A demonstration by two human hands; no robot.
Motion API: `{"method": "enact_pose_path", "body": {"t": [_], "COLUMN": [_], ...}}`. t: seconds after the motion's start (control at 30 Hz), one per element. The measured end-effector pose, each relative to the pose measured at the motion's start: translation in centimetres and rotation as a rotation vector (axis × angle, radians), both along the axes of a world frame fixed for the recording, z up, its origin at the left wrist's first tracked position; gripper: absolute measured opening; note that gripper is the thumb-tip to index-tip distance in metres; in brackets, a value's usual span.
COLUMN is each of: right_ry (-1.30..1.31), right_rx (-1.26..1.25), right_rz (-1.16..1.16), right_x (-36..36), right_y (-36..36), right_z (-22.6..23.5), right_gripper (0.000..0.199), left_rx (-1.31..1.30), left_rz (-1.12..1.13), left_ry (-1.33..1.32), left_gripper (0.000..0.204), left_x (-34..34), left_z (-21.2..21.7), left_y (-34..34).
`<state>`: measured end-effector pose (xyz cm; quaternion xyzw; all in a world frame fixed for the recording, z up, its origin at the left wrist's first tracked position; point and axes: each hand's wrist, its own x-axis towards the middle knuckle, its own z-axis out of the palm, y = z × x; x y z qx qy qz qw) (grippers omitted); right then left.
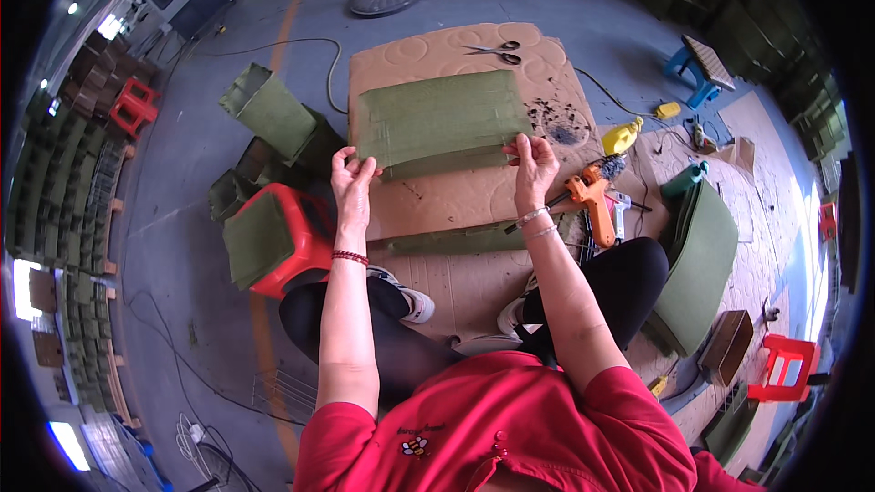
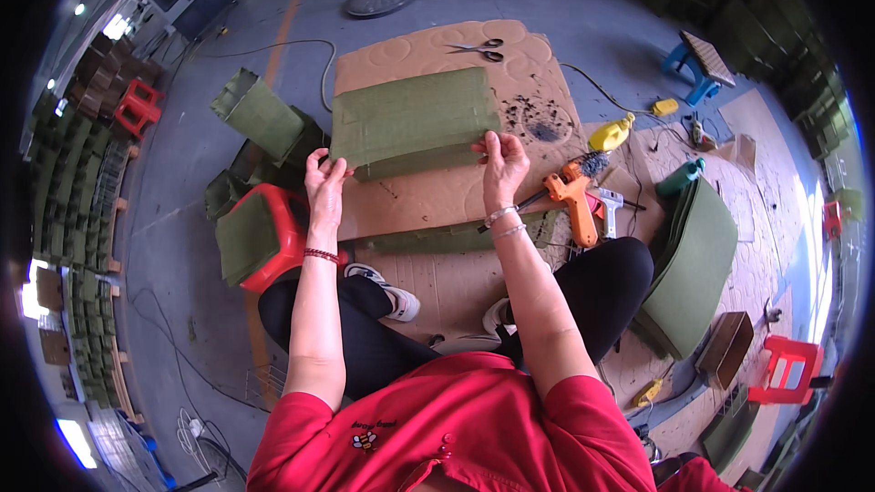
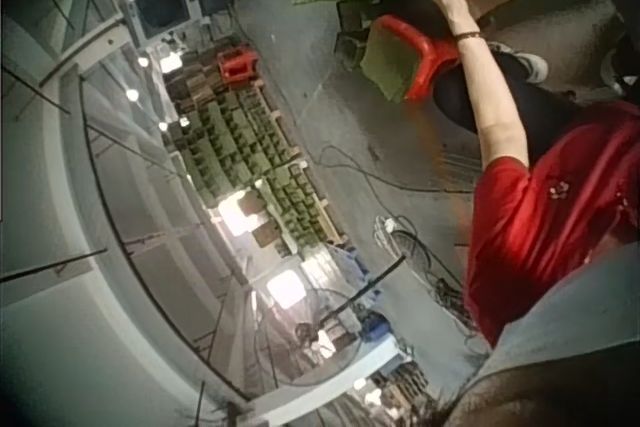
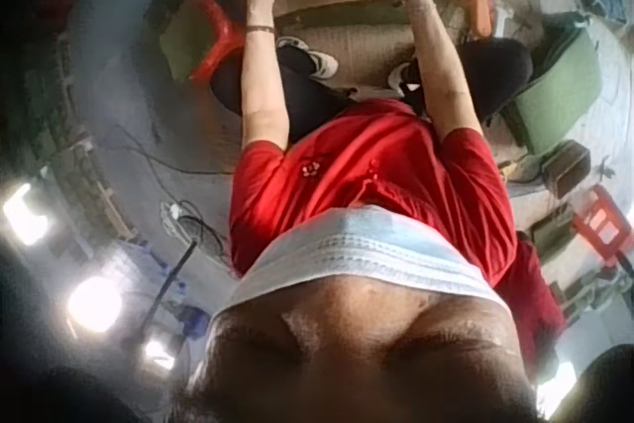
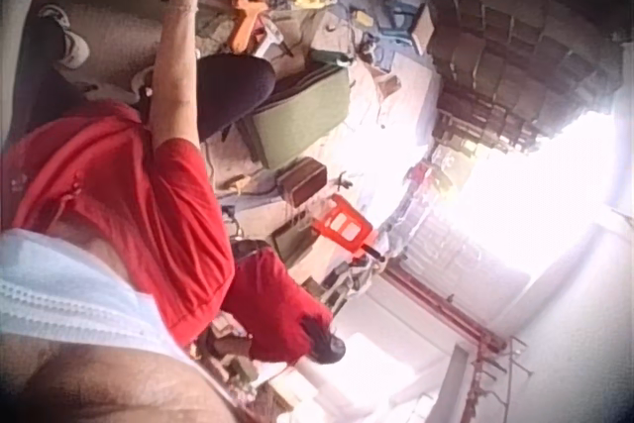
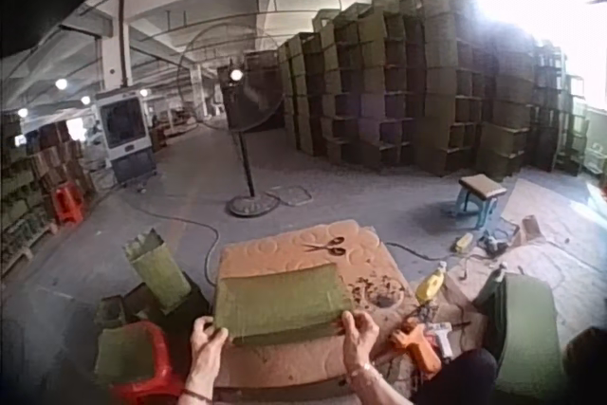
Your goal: Using a glue gun and scissors to wrap a wire storage rack frame with green fabric.
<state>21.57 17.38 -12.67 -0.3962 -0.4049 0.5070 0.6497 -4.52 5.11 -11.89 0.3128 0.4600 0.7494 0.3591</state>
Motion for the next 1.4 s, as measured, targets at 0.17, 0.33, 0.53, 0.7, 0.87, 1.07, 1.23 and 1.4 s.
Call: {"method": "enact_pose_path", "body": {"t": [0.17, 0.33, 0.53, 0.7, 0.87, 1.07, 1.23, 1.4], "right_ry": [-0.022, -0.082, -0.301, -0.057, -0.058, -0.17, -0.151, -0.069], "right_rx": [0.011, 0.02, 0.23, 0.112, 0.078, 0.114, 0.135, 0.066], "right_rz": [0.044, 0.042, -0.174, 0.057, 0.121, 0.045, 0.098, 0.139], "right_x": [-0.3, 0.2, 1.0, 1.0, 1.1, 0.9, 1.3, 1.6], "right_y": [0.0, 0.7, 2.5, 2.3, 2.3, 2.9, 3.4, 2.9], "right_z": [-0.2, 0.0, -2.5, -1.7, -1.6, -2.4, -2.3, -1.7], "right_gripper": [0.015, 0.015, 0.017, 0.015, 0.016, 0.02, 0.021, 0.018], "left_rx": [-0.026, -0.025, -0.01, -0.057, -0.068, -0.077, -0.089, -0.109], "left_rz": [0.05, 0.092, 0.016, 0.029, 0.041, 0.067, 0.115, 0.124], "left_ry": [0.021, 0.11, -0.075, -0.015, 0.066, 0.203, 0.3, 0.33], "left_gripper": [0.039, 0.039, 0.039, 0.038, 0.038, 0.043, 0.059, 0.065], "left_x": [-0.4, -0.1, 0.3, 0.0, -0.3, 0.5, 1.1, 0.8], "left_z": [-0.5, -0.3, 0.0, -0.3, -0.1, 0.9, 1.7, 1.4], "left_y": [-0.5, -0.1, 0.3, -0.1, -0.3, 0.0, 0.1, 0.0]}}
